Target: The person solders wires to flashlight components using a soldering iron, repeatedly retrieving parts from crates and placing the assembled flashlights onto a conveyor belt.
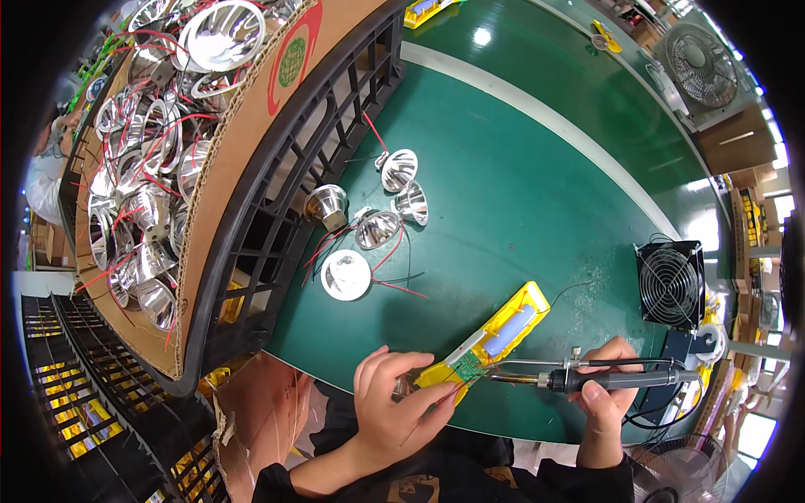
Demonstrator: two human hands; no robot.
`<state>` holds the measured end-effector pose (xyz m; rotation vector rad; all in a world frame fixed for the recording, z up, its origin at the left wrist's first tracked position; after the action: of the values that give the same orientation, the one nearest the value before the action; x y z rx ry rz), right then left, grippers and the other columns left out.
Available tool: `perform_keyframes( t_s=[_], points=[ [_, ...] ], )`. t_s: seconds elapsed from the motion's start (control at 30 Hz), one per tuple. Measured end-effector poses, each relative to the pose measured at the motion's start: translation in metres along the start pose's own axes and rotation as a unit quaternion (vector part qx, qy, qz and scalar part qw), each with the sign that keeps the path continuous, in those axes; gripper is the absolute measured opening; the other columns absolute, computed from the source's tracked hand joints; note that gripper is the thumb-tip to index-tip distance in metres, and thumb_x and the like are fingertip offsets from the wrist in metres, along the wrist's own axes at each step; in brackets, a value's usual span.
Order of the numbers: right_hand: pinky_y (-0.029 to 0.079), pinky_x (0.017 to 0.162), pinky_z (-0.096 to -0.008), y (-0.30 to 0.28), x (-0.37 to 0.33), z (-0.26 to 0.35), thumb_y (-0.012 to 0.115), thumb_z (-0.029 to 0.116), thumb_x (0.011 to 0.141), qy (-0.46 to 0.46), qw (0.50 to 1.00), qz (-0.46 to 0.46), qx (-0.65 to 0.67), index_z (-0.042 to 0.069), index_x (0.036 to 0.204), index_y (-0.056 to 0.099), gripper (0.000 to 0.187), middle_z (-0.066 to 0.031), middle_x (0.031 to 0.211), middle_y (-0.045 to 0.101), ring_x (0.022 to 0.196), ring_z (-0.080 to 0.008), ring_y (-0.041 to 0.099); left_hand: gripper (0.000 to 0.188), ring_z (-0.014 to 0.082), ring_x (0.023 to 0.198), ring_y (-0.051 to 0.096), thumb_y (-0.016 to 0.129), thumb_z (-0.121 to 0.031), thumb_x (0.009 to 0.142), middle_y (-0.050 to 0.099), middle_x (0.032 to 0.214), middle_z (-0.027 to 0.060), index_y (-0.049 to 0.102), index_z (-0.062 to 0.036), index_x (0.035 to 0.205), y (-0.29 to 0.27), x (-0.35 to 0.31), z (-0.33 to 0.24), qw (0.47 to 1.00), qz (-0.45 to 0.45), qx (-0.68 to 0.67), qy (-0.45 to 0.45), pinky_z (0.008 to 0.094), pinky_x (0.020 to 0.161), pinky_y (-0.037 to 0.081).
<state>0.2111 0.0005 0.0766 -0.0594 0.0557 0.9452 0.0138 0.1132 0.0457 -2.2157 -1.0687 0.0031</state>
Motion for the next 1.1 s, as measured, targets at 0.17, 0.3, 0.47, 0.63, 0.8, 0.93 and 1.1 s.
perform_keyframes(
  t_s=[0.17, 0.3, 0.47, 0.63, 0.8, 0.93, 1.1],
  points=[
    [0.04, 0.043, -0.0202, 0.002, -0.004, -0.003, 0.064, 0.014, 0.067, -0.029, 0.996, 0.01, -0.078, -0.001, 0.075, 0.051, 0.021, -0.0085, 0.06, 0.057, 0.047, -0.0087, 0.051, 0.019, 0.0228, 0.085, 0.05, 0.073, -0.011, 0.057, 0.052, 0.097, 0.0067, 0.067, -0.0134, 0.074, 0.002, 0.003, -0.001, 1.0, -0.014, 0.007, -0.006, 0.0427, 0.082, 0.039],
    [0.039, 0.043, -0.0202, 0.002, -0.008, -0.005, 0.065, 0.016, 0.065, -0.023, 0.995, -0.001, -0.096, 0.0, 0.073, 0.052, 0.022, -0.0075, 0.06, 0.057, 0.046, -0.0091, 0.05, 0.02, 0.0224, 0.082, 0.05, 0.073, -0.01, 0.055, 0.053, 0.095, 0.0059, 0.066, -0.0129, 0.073, 0.001, 0.002, 0.0, 1.0, -0.025, 0.007, -0.006, 0.0387, 0.078, 0.04],
    [0.039, 0.044, -0.0204, 0.005, -0.007, -0.002, 0.066, 0.017, 0.065, -0.035, 0.993, -0.001, -0.114, 0.0, 0.073, 0.052, 0.023, -0.0075, 0.06, 0.057, 0.045, -0.0097, 0.05, 0.021, 0.0222, 0.081, 0.049, 0.073, -0.009, 0.053, 0.053, 0.094, 0.005, 0.065, -0.0126, 0.072, 0.001, 0.002, -0.001, 0.999, -0.032, -0.001, -0.016, 0.0336, 0.072, 0.039],
    [0.039, 0.044, -0.0202, 0.01, -0.008, 0.002, 0.066, 0.015, 0.065, -0.047, 0.994, 0.009, -0.096, 0.0, 0.074, 0.051, 0.023, -0.008, 0.06, 0.058, 0.046, -0.0101, 0.051, 0.022, 0.022, 0.083, 0.049, 0.074, -0.008, 0.052, 0.052, 0.095, 0.0047, 0.063, -0.0126, 0.071, 0.001, 0.003, -0.002, 0.999, -0.031, 0.013, -0.03, 0.0322, 0.07, 0.037],
    [0.04, 0.045, -0.0202, 0.013, -0.008, 0.003, 0.066, 0.015, 0.066, -0.036, 0.994, 0.019, -0.098, -0.001, 0.073, 0.051, 0.023, -0.0086, 0.06, 0.058, 0.047, -0.0104, 0.052, 0.022, 0.0211, 0.083, 0.049, 0.074, -0.008, 0.052, 0.052, 0.095, 0.0036, 0.063, -0.013, 0.071, 0.001, 0.004, -0.006, 0.999, -0.035, 0.027, -0.025, 0.0337, 0.073, 0.035],
    [0.04, 0.045, -0.0204, 0.013, -0.008, 0.004, 0.066, 0.015, 0.066, -0.037, 0.995, 0.015, -0.086, -0.001, 0.073, 0.051, 0.024, -0.0087, 0.061, 0.058, 0.047, -0.0106, 0.051, 0.023, 0.0208, 0.082, 0.049, 0.073, -0.008, 0.052, 0.052, 0.095, 0.0029, 0.063, -0.0133, 0.072, 0.002, 0.005, -0.006, 0.999, -0.035, 0.03, -0.027, 0.0339, 0.074, 0.035],
    [0.04, 0.045, -0.0205, 0.012, -0.008, 0.001, 0.067, 0.016, 0.065, -0.034, 0.993, 0.017, -0.111, -0.001, 0.073, 0.051, 0.024, -0.0085, 0.061, 0.057, 0.047, -0.0108, 0.052, 0.023, 0.0207, 0.082, 0.049, 0.073, -0.008, 0.051, 0.052, 0.095, 0.0028, 0.064, -0.0134, 0.072, 0.003, 0.005, -0.006, 0.999, -0.031, 0.03, -0.028, 0.0337, 0.073, 0.034]
  ],
)
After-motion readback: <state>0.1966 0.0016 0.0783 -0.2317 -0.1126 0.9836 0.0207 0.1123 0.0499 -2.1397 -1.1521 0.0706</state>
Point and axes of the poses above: each hand's wrist, its own x-axis towards the middle knuckle, its own y-axis out of the palm, z = x × y, the point moved 8 cm from there along x, towards the middle knuckle
